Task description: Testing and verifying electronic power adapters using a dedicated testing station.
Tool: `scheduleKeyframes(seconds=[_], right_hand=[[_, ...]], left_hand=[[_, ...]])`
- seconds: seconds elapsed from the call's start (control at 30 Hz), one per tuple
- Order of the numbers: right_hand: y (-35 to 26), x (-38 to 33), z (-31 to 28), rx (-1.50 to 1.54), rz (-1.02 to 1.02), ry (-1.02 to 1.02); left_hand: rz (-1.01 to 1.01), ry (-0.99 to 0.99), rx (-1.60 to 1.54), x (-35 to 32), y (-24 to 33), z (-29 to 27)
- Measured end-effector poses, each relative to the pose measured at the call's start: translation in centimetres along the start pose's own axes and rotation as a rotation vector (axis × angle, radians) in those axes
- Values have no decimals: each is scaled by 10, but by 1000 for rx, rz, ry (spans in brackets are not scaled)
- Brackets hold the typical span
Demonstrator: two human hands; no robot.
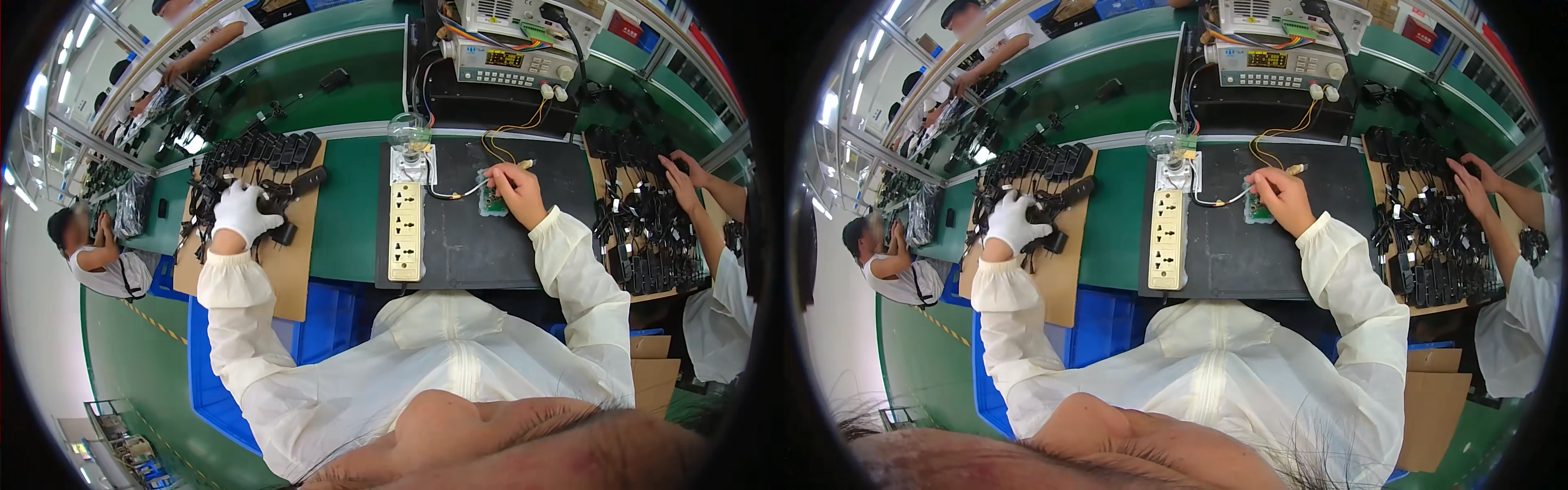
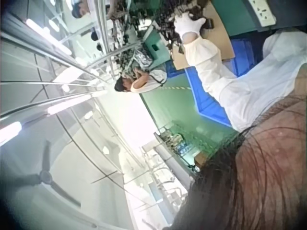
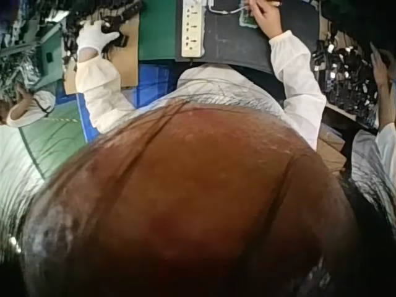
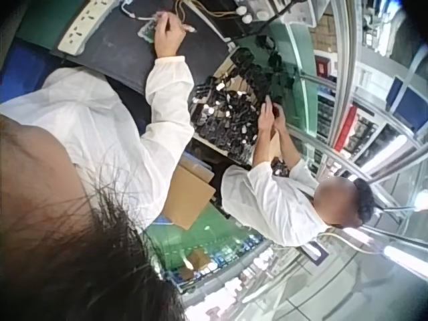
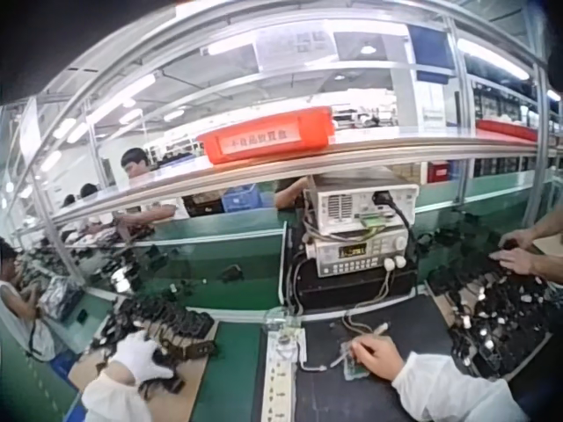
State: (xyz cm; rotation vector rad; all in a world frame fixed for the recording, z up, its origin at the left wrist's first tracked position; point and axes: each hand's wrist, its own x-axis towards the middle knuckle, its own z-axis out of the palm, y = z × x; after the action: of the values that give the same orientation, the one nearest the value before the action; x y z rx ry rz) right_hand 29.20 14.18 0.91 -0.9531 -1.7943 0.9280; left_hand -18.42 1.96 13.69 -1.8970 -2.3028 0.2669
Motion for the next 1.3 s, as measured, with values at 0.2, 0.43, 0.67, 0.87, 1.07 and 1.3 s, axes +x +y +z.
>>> scheduleKeyframes(seconds=[0.2,0.43,0.67,0.87,1.07,1.3], right_hand=[[-8,3,5,-97,-111,12],[3,6,10,-110,-119,-37],[-4,9,7,-91,-63,-53],[-3,9,-2,-211,-156,60],[-72,8,-2,-225,-371,-11],[-139,-7,83,587,-58,-556]], left_hand=[[308,36,-354,140,47,4],[-160,306,-200,342,87,107],[-218,-12,-507,386,61,100],[-42,409,-1584,283,50,4],[537,335,-2303,90,80,-119],[1007,12,-2609,-4,176,-156]])
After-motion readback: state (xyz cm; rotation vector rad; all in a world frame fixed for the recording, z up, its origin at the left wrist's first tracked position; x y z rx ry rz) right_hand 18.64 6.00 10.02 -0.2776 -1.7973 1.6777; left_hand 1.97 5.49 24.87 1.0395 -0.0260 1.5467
